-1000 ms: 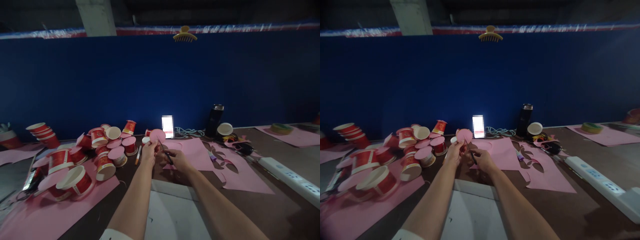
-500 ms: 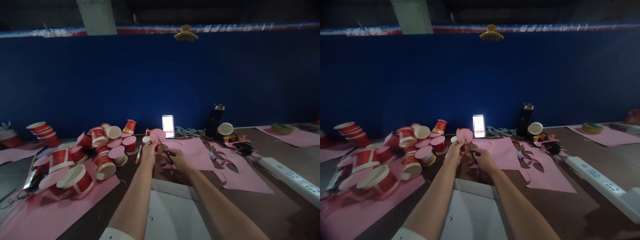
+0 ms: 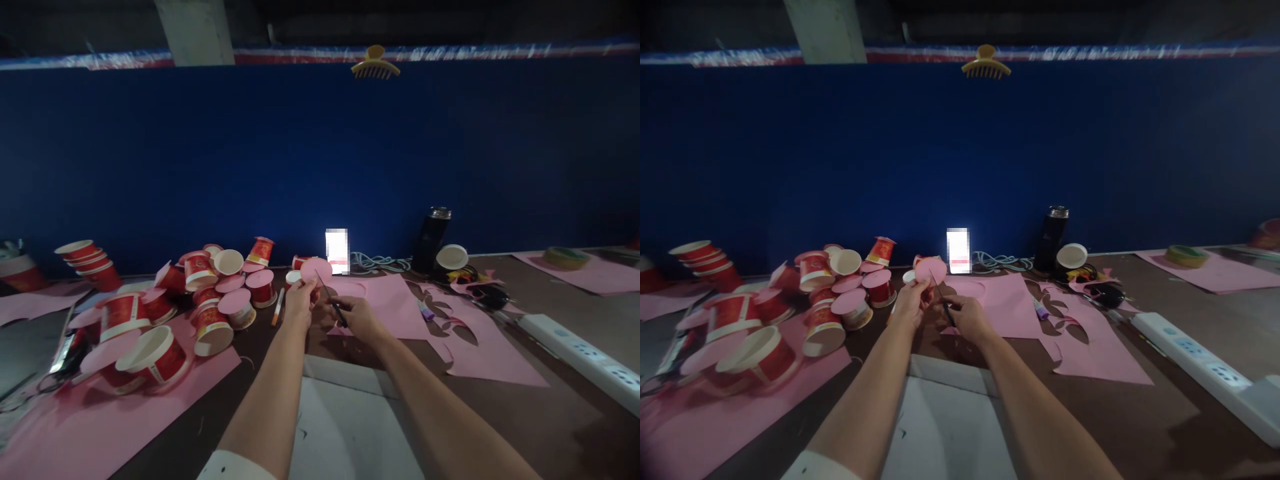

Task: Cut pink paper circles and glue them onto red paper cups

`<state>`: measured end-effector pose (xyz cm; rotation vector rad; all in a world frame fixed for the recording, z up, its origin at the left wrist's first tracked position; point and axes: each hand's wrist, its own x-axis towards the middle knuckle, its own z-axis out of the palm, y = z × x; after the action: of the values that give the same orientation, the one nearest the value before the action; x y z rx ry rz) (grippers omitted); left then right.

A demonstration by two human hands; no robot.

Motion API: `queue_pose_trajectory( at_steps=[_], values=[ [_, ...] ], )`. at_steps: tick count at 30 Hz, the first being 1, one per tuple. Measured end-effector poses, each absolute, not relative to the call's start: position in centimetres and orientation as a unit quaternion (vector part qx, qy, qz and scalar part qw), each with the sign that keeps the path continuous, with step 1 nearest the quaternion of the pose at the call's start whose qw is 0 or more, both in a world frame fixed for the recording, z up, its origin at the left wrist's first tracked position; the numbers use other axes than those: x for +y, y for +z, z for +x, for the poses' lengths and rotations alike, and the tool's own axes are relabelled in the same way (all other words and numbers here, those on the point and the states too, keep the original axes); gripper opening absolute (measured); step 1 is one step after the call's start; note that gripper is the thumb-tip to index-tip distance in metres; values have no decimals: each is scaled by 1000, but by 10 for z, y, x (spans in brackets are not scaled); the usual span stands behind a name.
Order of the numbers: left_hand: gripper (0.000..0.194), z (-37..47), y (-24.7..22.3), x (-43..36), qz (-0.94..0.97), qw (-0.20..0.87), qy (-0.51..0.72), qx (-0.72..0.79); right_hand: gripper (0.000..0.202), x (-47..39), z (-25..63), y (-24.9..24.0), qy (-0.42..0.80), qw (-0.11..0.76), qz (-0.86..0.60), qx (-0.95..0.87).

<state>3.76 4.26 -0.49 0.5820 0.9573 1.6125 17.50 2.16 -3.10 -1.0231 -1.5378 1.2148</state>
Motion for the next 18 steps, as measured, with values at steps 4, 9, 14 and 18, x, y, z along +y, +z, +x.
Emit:
queue_pose_trajectory(
  at_steps=[4,9,14,18],
  values=[
    [35,38,-4,42,247,556,682,406,37,20,175,-29,494,444,-417,-621],
    [33,37,-4,43,246,549,683,416,39,13,175,-21,523,427,-427,-601],
    [32,28,-6,47,241,516,704,424,40,11,179,-19,486,388,-469,-627],
    [32,21,-6,48,223,514,721,408,30,17,188,-23,314,371,-560,-671]
  ],
)
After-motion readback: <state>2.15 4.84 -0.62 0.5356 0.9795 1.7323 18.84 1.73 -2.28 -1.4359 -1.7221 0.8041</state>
